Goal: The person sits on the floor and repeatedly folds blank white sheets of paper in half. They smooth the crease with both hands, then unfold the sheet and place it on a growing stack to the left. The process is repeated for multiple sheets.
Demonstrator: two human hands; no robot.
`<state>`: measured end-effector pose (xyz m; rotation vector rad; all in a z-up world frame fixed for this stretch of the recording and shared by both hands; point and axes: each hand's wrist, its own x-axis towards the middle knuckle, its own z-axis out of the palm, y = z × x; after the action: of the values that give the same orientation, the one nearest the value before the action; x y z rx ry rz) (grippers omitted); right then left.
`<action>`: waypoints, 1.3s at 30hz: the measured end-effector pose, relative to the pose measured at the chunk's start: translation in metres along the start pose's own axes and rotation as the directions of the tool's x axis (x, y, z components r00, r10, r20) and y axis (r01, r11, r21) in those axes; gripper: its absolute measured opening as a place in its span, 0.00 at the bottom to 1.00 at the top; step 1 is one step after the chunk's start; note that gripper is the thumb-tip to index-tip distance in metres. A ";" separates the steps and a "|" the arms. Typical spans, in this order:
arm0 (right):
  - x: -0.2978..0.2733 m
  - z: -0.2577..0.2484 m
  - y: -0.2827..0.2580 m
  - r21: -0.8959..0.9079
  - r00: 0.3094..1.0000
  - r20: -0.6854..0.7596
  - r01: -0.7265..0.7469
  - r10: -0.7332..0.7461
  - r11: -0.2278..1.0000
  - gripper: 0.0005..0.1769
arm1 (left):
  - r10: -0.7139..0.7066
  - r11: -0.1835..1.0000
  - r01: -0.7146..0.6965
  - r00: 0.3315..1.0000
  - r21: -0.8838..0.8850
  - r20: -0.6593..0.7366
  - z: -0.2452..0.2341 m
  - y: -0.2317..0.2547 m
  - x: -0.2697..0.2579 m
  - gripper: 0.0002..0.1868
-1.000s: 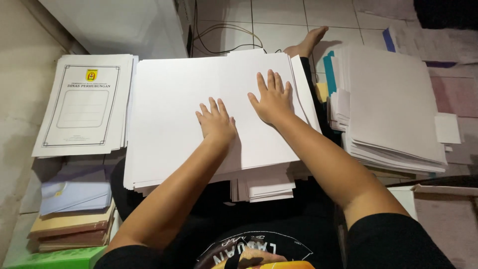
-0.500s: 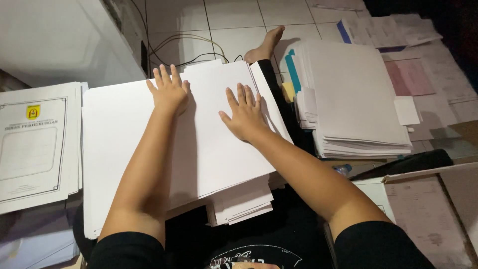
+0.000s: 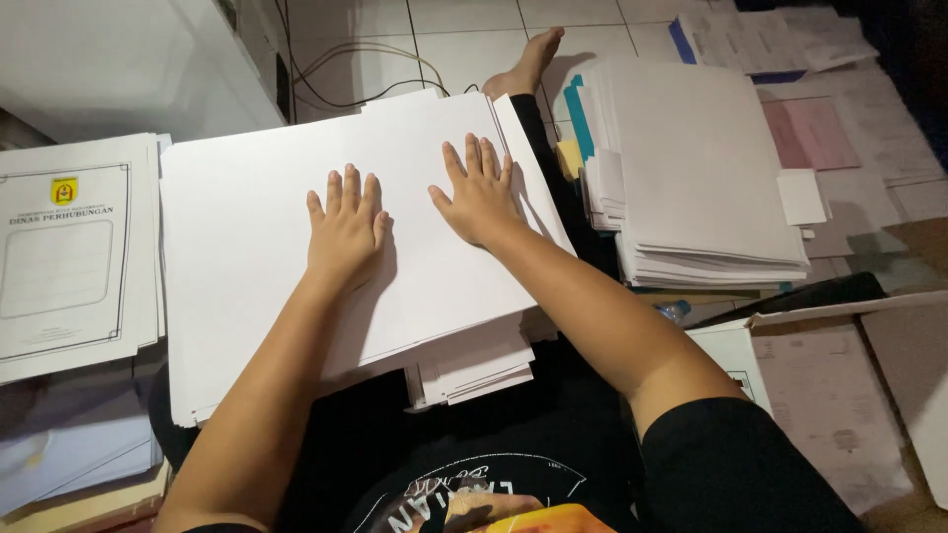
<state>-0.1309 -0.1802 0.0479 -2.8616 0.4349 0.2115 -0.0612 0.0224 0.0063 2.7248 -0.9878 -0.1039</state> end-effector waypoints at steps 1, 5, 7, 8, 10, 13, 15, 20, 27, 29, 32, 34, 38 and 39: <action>-0.001 0.002 0.000 0.001 1.000 -0.013 0.007 -0.007 1.000 0.40 | 0.018 1.000 -0.018 1.000 0.000 0.016 0.000 0.004 -0.011 0.33; 0.005 -0.003 -0.011 -0.026 0.997 -0.063 0.042 -0.044 0.999 0.39 | 0.043 0.999 -0.043 0.999 -0.016 -0.014 0.007 0.004 -0.025 0.33; 0.013 0.003 -0.021 -0.041 0.992 -0.081 0.094 -0.097 0.995 0.38 | 0.005 0.999 -0.008 0.998 -0.042 -0.069 0.012 0.001 -0.024 0.33; 0.020 0.004 -0.026 -0.058 0.984 -0.099 0.140 -0.145 0.988 0.37 | -0.028 0.997 0.020 0.992 -0.071 -0.123 0.014 -0.002 -0.020 0.33; 0.026 0.013 -0.047 -0.095 0.970 -0.088 0.218 -0.226 0.971 0.37 | -0.050 0.997 0.037 0.975 -0.065 -0.217 0.031 -0.012 -0.017 0.32; 0.048 0.038 -0.070 -0.141 0.929 -0.078 0.350 -0.363 0.926 0.37 | -0.068 0.997 0.056 0.934 -0.043 -0.351 0.053 -0.022 -0.011 0.33; 0.068 0.048 -0.080 -0.155 0.896 -0.088 0.419 -0.435 0.895 0.36 | -0.073 0.997 0.070 0.911 -0.022 -0.405 0.059 -0.027 -0.004 0.34; 0.079 0.037 -0.093 -0.121 0.917 -0.052 0.387 -0.396 0.914 0.36 | -0.105 0.994 0.101 0.880 -0.032 -0.463 0.056 -0.022 -0.008 0.33; 0.072 0.004 -0.055 -0.077 0.994 -0.104 0.021 -0.029 0.997 0.39 | -0.186 0.980 0.145 0.915 -0.138 -0.358 0.035 -0.013 -0.014 0.31; 0.070 0.003 -0.031 -0.033 0.979 -0.142 -0.153 0.147 0.988 0.41 | -0.210 0.975 0.168 0.916 -0.149 -0.341 0.033 -0.011 -0.014 0.30; 0.052 -0.003 -0.008 -0.026 0.961 -0.122 -0.254 0.249 0.967 0.42 | -0.215 0.971 0.166 0.918 -0.170 -0.334 0.033 -0.012 -0.014 0.30; 0.047 0.001 -0.001 -0.024 0.957 -0.122 -0.267 0.262 0.964 0.42 | -0.209 0.974 0.169 0.926 -0.149 -0.315 0.032 -0.012 -0.015 0.30; 0.046 0.008 0.004 -0.016 0.959 -0.116 -0.262 0.258 0.965 0.42 | -0.035 0.997 0.021 0.982 -0.077 -0.186 0.001 0.006 -0.027 0.30; 0.047 0.008 0.004 -0.015 0.960 -0.118 -0.257 0.254 0.966 0.42 | -0.038 0.997 0.024 0.981 -0.075 -0.188 0.006 0.003 -0.019 0.30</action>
<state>-0.0890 -0.1952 0.0312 -2.8496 0.8333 0.0984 -0.0785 0.0312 0.0009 2.6258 -0.8711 0.1110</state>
